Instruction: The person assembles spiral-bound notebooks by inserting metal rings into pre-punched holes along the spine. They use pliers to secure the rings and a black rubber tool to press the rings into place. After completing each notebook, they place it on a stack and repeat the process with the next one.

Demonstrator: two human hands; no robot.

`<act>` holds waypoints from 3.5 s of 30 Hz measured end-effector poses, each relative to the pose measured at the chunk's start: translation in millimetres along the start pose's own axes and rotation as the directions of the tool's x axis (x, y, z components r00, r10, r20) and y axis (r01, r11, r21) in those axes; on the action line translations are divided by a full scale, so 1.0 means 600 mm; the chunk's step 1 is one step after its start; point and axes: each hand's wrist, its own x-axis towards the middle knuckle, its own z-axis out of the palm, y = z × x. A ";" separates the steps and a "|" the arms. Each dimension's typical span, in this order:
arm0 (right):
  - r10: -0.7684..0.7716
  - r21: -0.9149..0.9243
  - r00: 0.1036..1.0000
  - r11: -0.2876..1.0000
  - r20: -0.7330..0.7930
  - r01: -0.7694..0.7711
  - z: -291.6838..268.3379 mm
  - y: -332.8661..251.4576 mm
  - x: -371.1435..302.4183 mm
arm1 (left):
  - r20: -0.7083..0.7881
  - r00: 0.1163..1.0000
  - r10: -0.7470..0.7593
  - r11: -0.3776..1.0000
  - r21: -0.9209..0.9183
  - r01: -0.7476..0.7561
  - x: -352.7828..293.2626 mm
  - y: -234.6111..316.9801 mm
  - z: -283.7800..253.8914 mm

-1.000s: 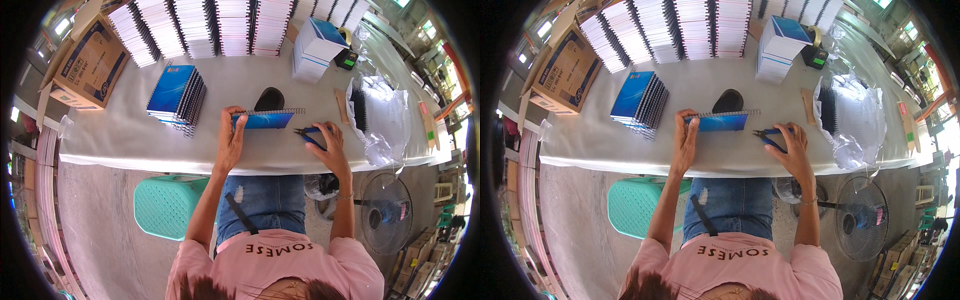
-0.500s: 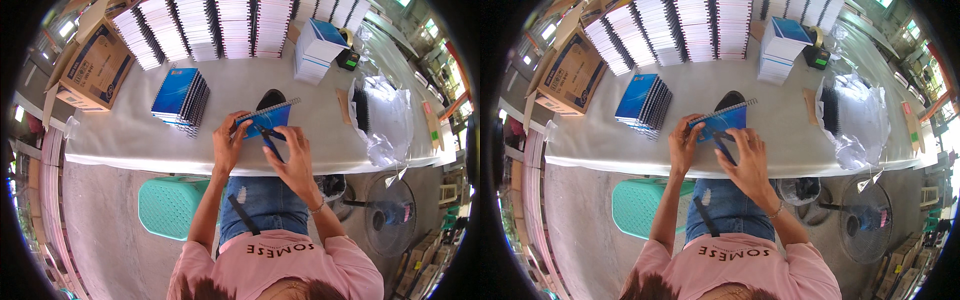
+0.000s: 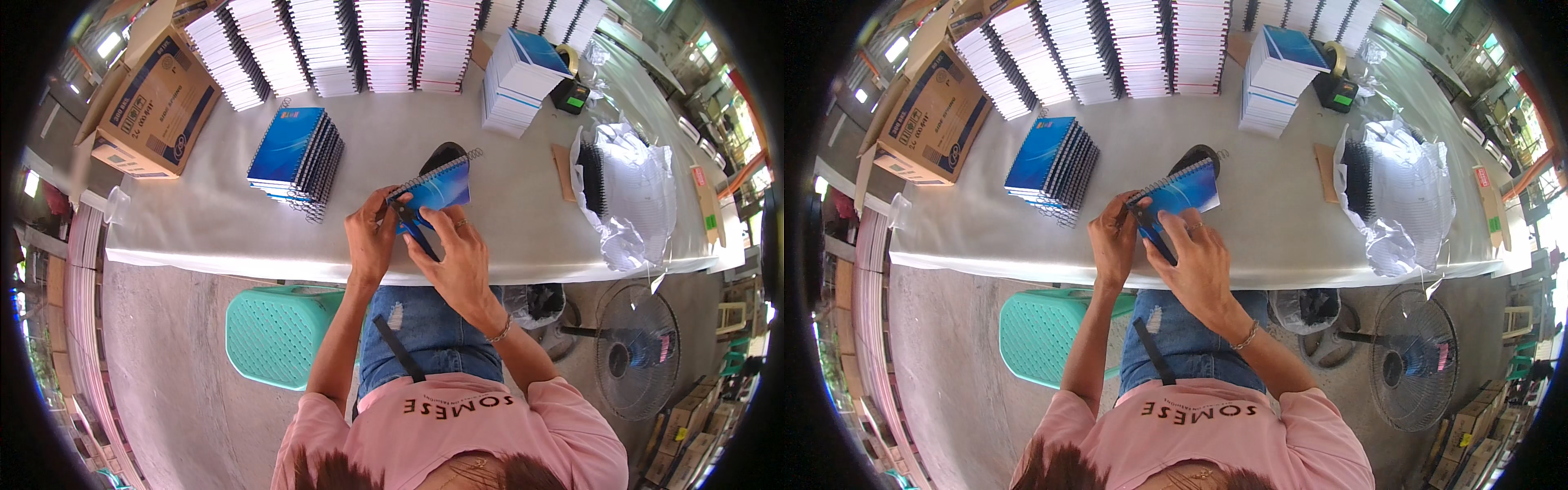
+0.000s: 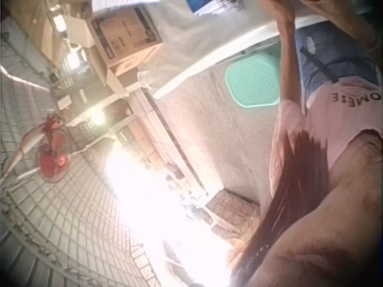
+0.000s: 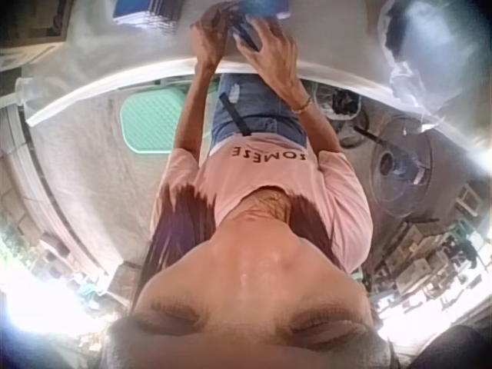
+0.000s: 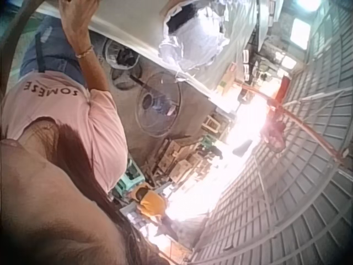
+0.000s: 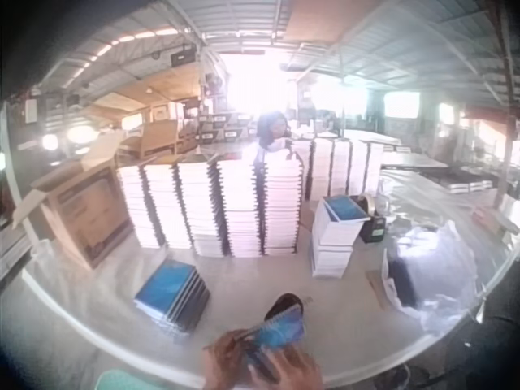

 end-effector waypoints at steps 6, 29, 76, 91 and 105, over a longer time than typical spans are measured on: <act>0.020 0.622 0.621 -0.038 0.783 -0.782 -0.027 0.043 0.024 | -0.020 0.998 0.063 0.994 0.091 -0.061 -0.015 0.002 0.014; 0.278 0.278 0.941 0.935 -0.191 -0.220 -0.197 0.328 0.141 | -0.592 0.790 0.160 0.939 0.339 0.064 0.141 -0.060 -0.233; 0.348 -0.600 0.825 0.568 -0.446 -0.564 -0.314 0.365 0.046 | 0.439 0.826 0.354 0.615 0.556 -0.560 0.041 0.097 0.040; 0.261 -0.181 0.759 0.878 -0.596 -0.444 -0.362 0.363 0.046 | 0.295 0.886 0.358 0.620 0.635 -0.462 0.011 0.051 0.081; 0.159 0.583 0.962 0.769 0.224 -0.263 -0.237 0.169 0.102 | 0.147 0.940 0.309 0.738 0.587 -0.334 0.018 0.046 0.103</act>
